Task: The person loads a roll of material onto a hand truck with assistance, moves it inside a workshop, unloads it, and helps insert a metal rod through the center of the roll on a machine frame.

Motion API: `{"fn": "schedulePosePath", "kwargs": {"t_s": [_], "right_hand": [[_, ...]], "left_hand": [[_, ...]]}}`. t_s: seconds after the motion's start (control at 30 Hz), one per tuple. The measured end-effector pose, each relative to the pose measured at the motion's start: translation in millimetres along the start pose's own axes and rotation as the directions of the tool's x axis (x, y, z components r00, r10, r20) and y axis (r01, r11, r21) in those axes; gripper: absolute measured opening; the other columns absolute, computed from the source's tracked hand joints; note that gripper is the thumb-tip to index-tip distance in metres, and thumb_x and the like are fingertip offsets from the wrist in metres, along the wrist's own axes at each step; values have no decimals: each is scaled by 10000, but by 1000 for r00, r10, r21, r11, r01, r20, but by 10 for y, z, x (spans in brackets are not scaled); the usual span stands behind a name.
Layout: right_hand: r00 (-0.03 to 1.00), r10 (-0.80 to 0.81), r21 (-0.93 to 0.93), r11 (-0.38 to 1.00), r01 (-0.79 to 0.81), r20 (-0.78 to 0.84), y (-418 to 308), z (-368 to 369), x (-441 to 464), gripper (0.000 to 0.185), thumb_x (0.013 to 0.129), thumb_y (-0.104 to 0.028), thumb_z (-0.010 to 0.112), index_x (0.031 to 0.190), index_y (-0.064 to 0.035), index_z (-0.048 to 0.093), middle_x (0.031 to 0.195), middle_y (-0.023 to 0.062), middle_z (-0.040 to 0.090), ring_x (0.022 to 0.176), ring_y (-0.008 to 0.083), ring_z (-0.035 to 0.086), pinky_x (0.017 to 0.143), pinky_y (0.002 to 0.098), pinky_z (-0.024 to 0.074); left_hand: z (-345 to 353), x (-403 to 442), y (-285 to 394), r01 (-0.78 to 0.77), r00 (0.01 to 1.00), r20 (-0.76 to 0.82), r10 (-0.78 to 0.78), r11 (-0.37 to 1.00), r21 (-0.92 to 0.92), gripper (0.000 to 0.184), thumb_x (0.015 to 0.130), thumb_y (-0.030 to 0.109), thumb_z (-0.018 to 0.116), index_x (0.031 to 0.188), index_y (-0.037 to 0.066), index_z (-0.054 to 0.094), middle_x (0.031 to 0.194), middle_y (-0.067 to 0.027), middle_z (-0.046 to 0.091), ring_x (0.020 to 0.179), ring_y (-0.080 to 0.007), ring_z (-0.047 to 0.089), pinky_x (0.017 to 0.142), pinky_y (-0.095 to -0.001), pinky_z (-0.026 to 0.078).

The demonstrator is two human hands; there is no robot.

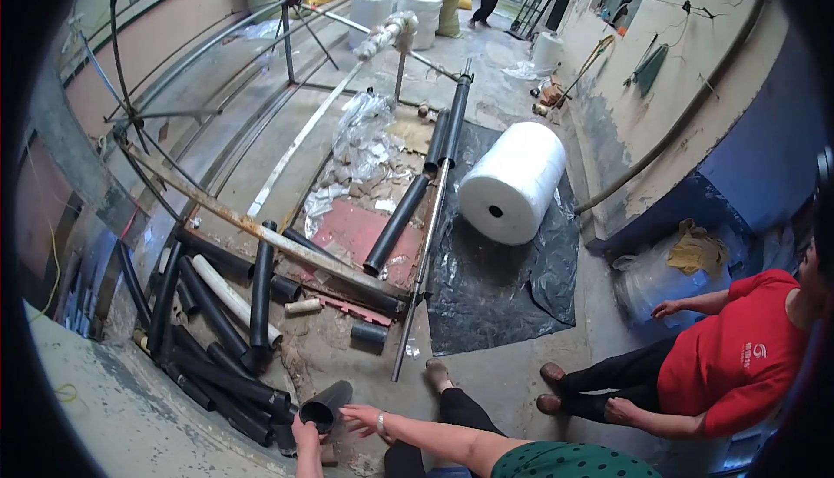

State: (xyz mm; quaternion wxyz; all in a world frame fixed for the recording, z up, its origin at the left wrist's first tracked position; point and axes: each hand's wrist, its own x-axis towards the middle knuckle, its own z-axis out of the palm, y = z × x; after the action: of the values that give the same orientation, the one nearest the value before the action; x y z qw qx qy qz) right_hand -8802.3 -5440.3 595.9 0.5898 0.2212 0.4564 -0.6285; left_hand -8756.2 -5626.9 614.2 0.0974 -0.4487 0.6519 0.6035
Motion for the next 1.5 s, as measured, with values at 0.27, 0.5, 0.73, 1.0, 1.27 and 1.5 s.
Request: {"fn": "schedulePosePath", "kwargs": {"t_s": [0.27,0.5,0.73,1.0,1.27,1.5], "right_hand": [[973,31,71,997,-15,-231,322,-1514,-906,466,839,-480,608,1226,-244,503,1043,-44,606,910,172,636,659,351,452],[895,-28,129,987,95,-445,463,-2457,-1818,417,855,-426,612,1189,-188,535,939,-22,619,796,152,625,577,333,440],[820,-68,103,983,153,-568,241,-3362,-2723,438,867,-354,611,1229,-120,531,985,3,658,783,116,639,591,291,459],[641,-182,-39,972,230,-746,188,-4699,-3439,387,837,-283,637,1151,-63,584,892,12,645,690,93,608,497,229,429],[530,-71,31,983,181,-845,380,-5503,-4053,405,787,-280,675,1095,-21,627,871,88,681,669,146,642,628,284,517],[481,-205,-70,956,284,-852,202,-6001,-4079,448,822,-285,659,1154,6,582,941,99,659,739,158,645,654,282,520]], "left_hand": [[-49,572,-335,-185,974,-82,209,954,236,421,734,-65,430,1116,33,575,982,-164,630,891,-321,624,708,-418,537],[30,171,-192,-210,948,-27,318,685,698,365,714,-42,479,1062,12,575,959,-185,635,921,-352,622,788,-424,516],[302,-282,49,221,958,-165,-235,970,-97,329,760,-50,396,1066,-21,512,910,-171,578,586,-324,604,410,-411,567],[822,-557,414,377,839,-457,-295,921,99,376,824,98,522,1182,134,409,929,-114,568,624,-257,567,350,-345,415],[1978,-546,1119,92,995,-72,-64,834,543,499,759,90,644,1224,26,474,840,-155,628,574,-227,622,471,-351,504],[3758,-872,1679,10,890,361,-278,804,595,430,828,143,605,1226,12,511,897,-109,636,675,-216,649,546,-319,516]]}}
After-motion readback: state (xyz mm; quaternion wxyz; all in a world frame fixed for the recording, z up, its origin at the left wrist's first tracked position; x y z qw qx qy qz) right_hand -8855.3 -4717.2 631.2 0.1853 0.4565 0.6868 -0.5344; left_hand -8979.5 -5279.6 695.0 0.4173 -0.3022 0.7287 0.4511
